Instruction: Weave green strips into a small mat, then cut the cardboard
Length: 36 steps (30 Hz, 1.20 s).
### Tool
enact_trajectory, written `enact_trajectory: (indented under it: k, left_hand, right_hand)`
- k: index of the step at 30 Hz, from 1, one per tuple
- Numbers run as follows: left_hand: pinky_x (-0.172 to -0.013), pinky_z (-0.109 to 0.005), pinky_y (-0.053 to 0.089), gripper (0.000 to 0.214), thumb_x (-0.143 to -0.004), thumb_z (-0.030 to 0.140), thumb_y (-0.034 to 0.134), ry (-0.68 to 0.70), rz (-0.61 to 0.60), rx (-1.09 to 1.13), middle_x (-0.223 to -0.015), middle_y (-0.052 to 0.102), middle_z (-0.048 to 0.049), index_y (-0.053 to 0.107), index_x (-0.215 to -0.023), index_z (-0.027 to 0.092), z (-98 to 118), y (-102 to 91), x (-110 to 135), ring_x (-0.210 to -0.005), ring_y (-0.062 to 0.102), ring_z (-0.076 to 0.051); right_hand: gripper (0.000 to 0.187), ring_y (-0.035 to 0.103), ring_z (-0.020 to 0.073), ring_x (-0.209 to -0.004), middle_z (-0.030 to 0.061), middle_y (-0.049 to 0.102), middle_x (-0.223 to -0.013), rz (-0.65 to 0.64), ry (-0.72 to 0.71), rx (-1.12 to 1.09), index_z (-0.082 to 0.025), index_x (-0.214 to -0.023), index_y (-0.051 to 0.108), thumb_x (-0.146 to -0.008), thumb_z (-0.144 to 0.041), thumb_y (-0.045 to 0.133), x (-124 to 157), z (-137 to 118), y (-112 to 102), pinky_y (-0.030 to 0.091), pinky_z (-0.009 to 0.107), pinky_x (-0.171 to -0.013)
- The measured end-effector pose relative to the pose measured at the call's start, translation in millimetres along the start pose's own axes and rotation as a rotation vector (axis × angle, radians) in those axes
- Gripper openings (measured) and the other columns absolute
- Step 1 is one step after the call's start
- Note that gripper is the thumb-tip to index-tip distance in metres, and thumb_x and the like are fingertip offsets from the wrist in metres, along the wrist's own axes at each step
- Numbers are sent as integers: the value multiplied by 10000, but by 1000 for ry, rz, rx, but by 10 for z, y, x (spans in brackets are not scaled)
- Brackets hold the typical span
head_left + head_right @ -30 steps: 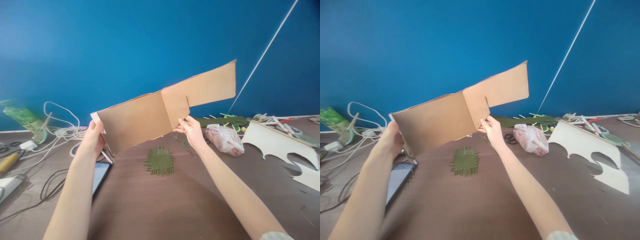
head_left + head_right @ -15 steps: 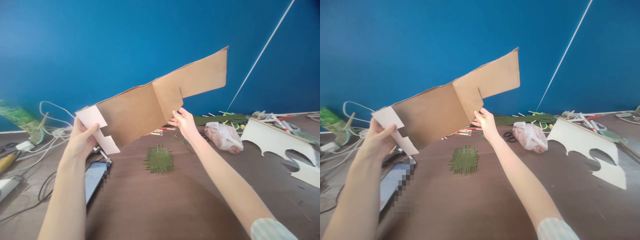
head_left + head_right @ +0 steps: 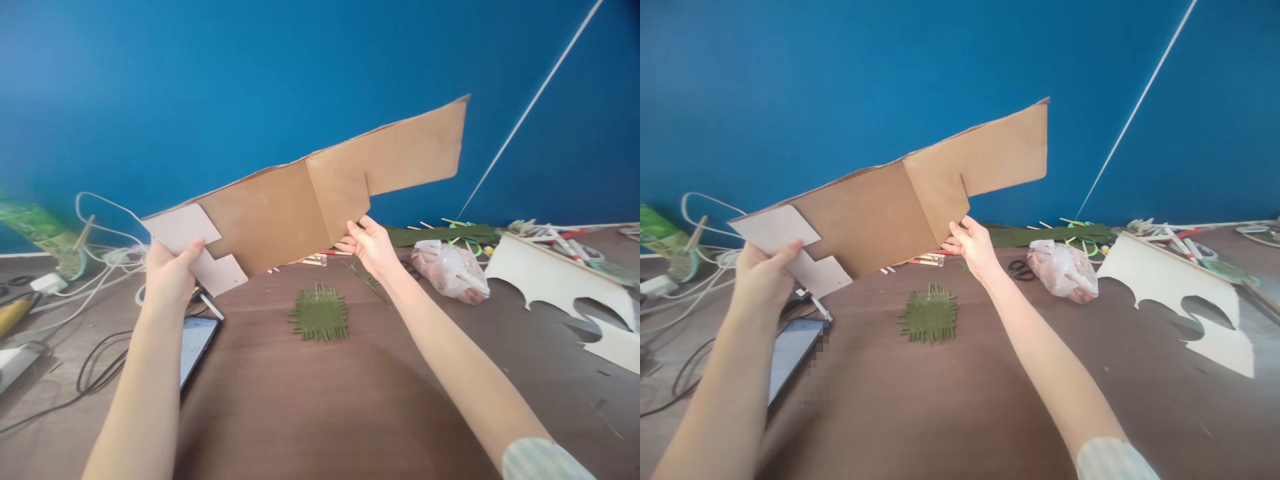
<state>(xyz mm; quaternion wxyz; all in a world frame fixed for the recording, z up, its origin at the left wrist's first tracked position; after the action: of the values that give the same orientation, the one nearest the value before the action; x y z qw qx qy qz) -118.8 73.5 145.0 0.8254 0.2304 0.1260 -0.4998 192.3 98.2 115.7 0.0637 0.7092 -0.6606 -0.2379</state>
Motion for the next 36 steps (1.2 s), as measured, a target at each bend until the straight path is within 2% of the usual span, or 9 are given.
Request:
enact_trajectory:
  k: [3, 7, 13, 16, 18, 22, 26, 30, 36]
  left_hand:
    - [-986, -369, 420, 422, -488, 193, 785, 34, -33, 35, -1010, 672, -87, 580, -853, 140, 4, 26, -3, -1008, 598, -205]
    - [-991, -360, 417, 458, -454, 179, 792, 100, -5, 95, -1013, 673, -63, 553, -845, 157, 68, -29, -53, -1018, 595, -194]
    - [-987, -357, 420, 420, -490, 140, 717, 170, 83, 11, -1035, 668, -38, 543, -871, 170, 166, -169, -120, -1008, 600, -169]
    - [-989, -373, 415, 426, -466, 101, 706, 186, 77, 61, -1005, 666, -50, 539, -854, 158, 187, -200, -129, -1000, 604, -182]
    - [-989, -393, 410, 420, -458, 88, 706, 176, 83, 80, -984, 667, -50, 537, -836, 157, 175, -215, -137, -992, 606, -190]
    - [-995, -387, 403, 388, -457, 76, 692, 169, 89, 84, -928, 678, -30, 544, -806, 161, 105, -208, -150, -969, 611, -182]
    - [-960, -373, 436, 360, -460, 36, 683, 94, 96, 129, -875, 691, -27, 555, -775, 155, -14, -141, -125, -928, 618, -181]
    - [-916, -339, 469, 312, -490, 40, 704, -54, 34, 145, -858, 700, -21, 575, -750, 153, -130, -24, -56, -872, 623, -165]
    - [-813, -291, 516, 270, -572, 37, 689, -313, -53, 204, -677, 679, 18, 608, -804, 148, -290, 112, 61, -664, 617, -125]
  right_hand:
    - [183, 663, 138, -814, -10, 688, -859, 25, -32, -55, -226, -887, 604, -715, -257, 658, 30, 3, -23, 506, 343, -869]
    - [227, 631, 147, -976, 25, 672, -1043, 51, -99, -34, -218, -966, 624, -741, -216, 596, 67, -61, -158, 458, 323, -928]
    - [151, 661, 151, -770, 17, 697, -777, 276, -81, 165, -195, -825, 629, -686, -167, 579, 33, -69, -705, 499, 331, -803]
    - [208, 656, 143, -747, 31, 696, -789, 375, -11, 506, -191, -825, 611, -700, -109, 466, 24, -100, -1043, 509, 313, -745]
    - [311, 654, 128, -774, 42, 697, -873, 413, 194, 925, -189, -848, 604, -685, -44, 383, 47, -86, -1272, 507, 281, -726]
    - [279, 658, 211, -742, 113, 696, -830, 413, 377, 1167, -138, -770, 626, -621, -12, 426, 114, -31, -1572, 508, 353, -701]
    - [357, 602, 270, -1001, 119, 676, -976, 329, 438, 1421, -154, -817, 652, -564, 28, 478, 139, 78, -1596, 438, 384, -893]
    - [417, 501, 302, -1151, 128, 628, -1096, 221, 466, 1600, -176, -880, 656, -557, 32, 493, 157, 145, -1480, 382, 420, -954]
    - [283, 569, 331, -1023, 152, 616, -1035, 157, 542, 1718, -183, -753, 663, -577, -10, 524, 184, 110, -1391, 414, 491, -864]
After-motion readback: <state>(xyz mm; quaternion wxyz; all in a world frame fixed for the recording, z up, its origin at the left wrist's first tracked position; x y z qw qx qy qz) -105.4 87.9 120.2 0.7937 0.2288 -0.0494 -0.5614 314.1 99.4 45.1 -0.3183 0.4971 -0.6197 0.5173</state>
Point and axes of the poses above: each hand's wrist, its own x-axis away from the middle knuckle, its own y-axis out of the palm, z = x × y, the point moved 4 cm from there along -x, towards the middle knuckle
